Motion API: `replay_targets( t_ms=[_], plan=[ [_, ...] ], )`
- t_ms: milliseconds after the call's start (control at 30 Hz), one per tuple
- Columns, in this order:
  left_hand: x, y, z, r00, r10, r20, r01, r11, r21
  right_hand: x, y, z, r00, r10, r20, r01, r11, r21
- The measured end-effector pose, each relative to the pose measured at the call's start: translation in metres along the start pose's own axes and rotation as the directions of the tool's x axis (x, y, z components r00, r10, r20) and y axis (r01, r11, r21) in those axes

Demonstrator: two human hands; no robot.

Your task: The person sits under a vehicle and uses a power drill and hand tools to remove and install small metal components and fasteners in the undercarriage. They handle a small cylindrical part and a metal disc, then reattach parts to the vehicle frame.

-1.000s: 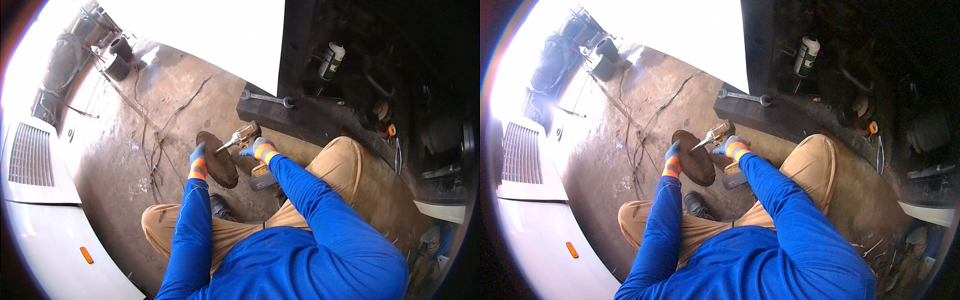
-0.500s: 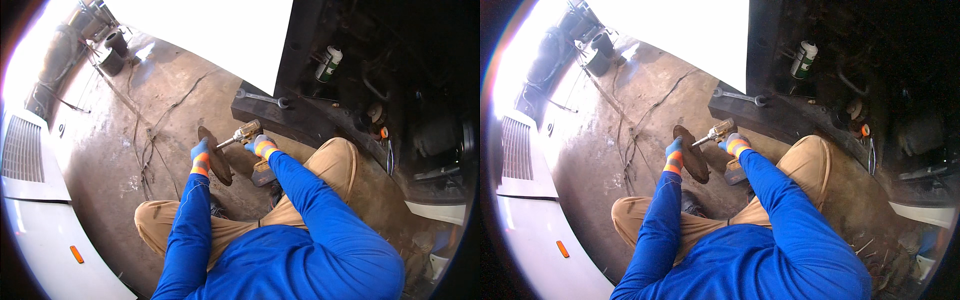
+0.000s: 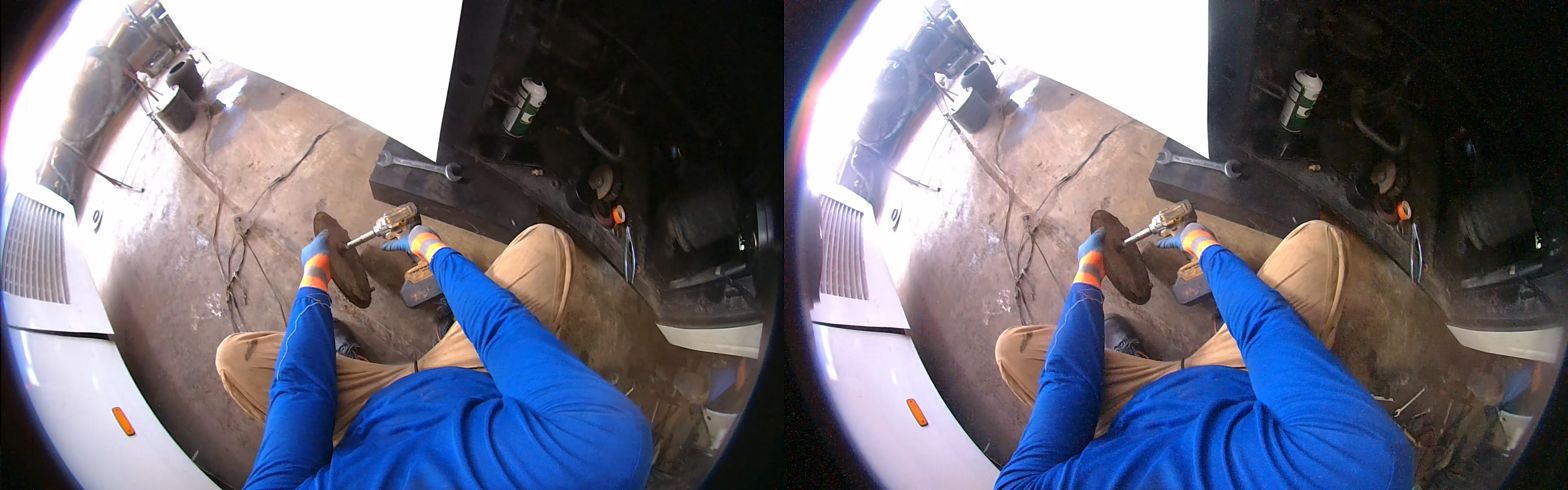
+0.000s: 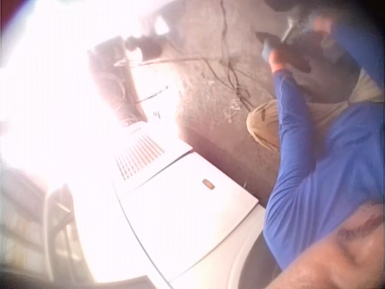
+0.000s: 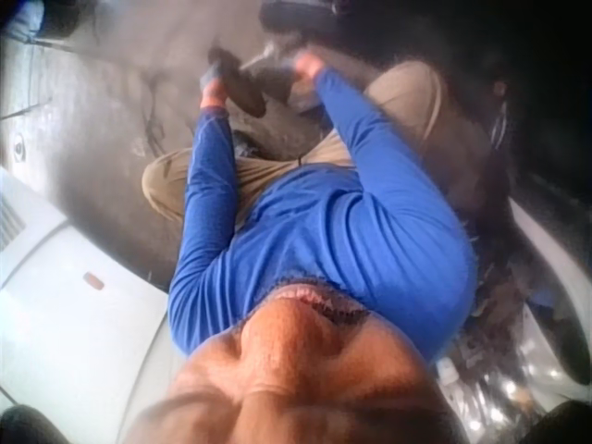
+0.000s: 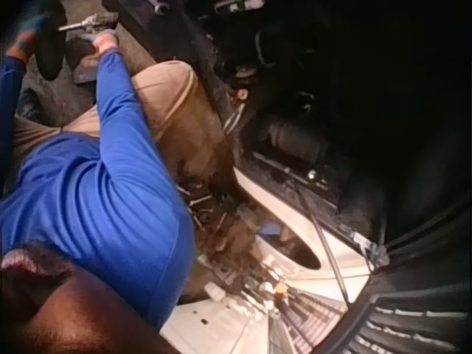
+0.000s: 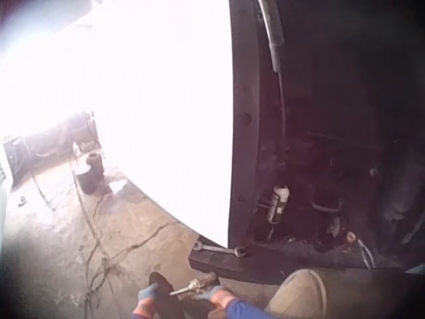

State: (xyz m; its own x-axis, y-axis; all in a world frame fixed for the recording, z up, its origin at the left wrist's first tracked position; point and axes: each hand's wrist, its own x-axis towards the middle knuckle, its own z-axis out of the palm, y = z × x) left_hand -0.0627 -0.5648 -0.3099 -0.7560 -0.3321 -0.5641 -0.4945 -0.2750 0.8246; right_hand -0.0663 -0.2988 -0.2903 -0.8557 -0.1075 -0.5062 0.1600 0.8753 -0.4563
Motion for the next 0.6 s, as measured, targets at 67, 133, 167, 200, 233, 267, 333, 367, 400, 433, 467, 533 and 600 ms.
replay_targets(
  t_ms=[67, 133, 167, 200, 233, 267, 333, 367, 400, 433, 467, 533, 600],
  plan=[
    [0.011, -0.003, -0.015, 1.000, 0.015, 0.000, -0.015, 1.000, 0.025, 0.006, 0.009, 0.003, 0.997, -0.066, 0.028, 0.065, 0.997, 0.045],
    [0.036, -0.013, -0.045, 0.998, 0.014, -0.055, -0.007, 0.992, 0.124, 0.005, 0.008, 0.000, 0.988, -0.025, 0.150, 0.006, 0.993, 0.121],
    [0.030, 0.003, -0.037, 0.990, 0.066, -0.125, -0.009, 0.911, 0.413, 0.001, 0.016, -0.004, 0.978, 0.041, 0.205, -0.096, 0.960, 0.265],
    [0.009, 0.039, -0.024, 0.976, 0.143, -0.165, 0.003, 0.747, 0.665, -0.004, 0.025, -0.010, 0.961, 0.115, 0.252, -0.212, 0.891, 0.401],
    [-0.006, 0.063, -0.018, 0.952, 0.236, -0.197, 0.045, 0.524, 0.850, -0.002, 0.036, -0.002, 0.972, 0.119, 0.202, -0.202, 0.861, 0.467],
    [0.001, 0.067, -0.024, 0.953, 0.224, -0.204, 0.074, 0.479, 0.875, -0.011, 0.033, -0.001, 0.968, 0.123, 0.219, -0.229, 0.788, 0.571],
    [0.021, 0.077, -0.048, 0.958, 0.199, -0.206, 0.119, 0.379, 0.918, -0.022, 0.028, 0.002, 0.977, 0.100, 0.191, -0.207, 0.677, 0.706],
    [0.031, 0.073, -0.062, 0.958, 0.218, -0.188, 0.092, 0.386, 0.918, -0.023, 0.024, -0.001, 0.956, 0.129, 0.265, -0.278, 0.692, 0.667],
    [0.042, 0.066, -0.073, 0.956, 0.239, -0.168, 0.064, 0.392, 0.918, -0.029, 0.022, 0.001, 0.965, 0.094, 0.244, -0.244, 0.656, 0.714],
    [0.059, 0.060, -0.083, 0.953, 0.264, -0.146, 0.029, 0.401, 0.916, -0.035, 0.018, -0.001, 0.975, 0.059, 0.214, -0.204, 0.619, 0.759],
    [0.074, 0.048, -0.100, 0.959, 0.280, -0.044, -0.089, 0.443, 0.892, -0.037, 0.019, -0.001, 0.974, 0.055, 0.221, -0.208, 0.614, 0.762],
    [0.103, 0.038, -0.109, 0.946, 0.316, -0.072, -0.108, 0.516, 0.850, -0.041, 0.010, -0.005, 0.974, 0.102, 0.201, -0.220, 0.636, 0.740],
    [0.116, 0.035, -0.105, 0.968, 0.252, -0.011, -0.134, 0.551, 0.824, -0.043, 0.012, -0.005, 0.967, 0.167, 0.191, -0.253, 0.609, 0.751]
  ],
)
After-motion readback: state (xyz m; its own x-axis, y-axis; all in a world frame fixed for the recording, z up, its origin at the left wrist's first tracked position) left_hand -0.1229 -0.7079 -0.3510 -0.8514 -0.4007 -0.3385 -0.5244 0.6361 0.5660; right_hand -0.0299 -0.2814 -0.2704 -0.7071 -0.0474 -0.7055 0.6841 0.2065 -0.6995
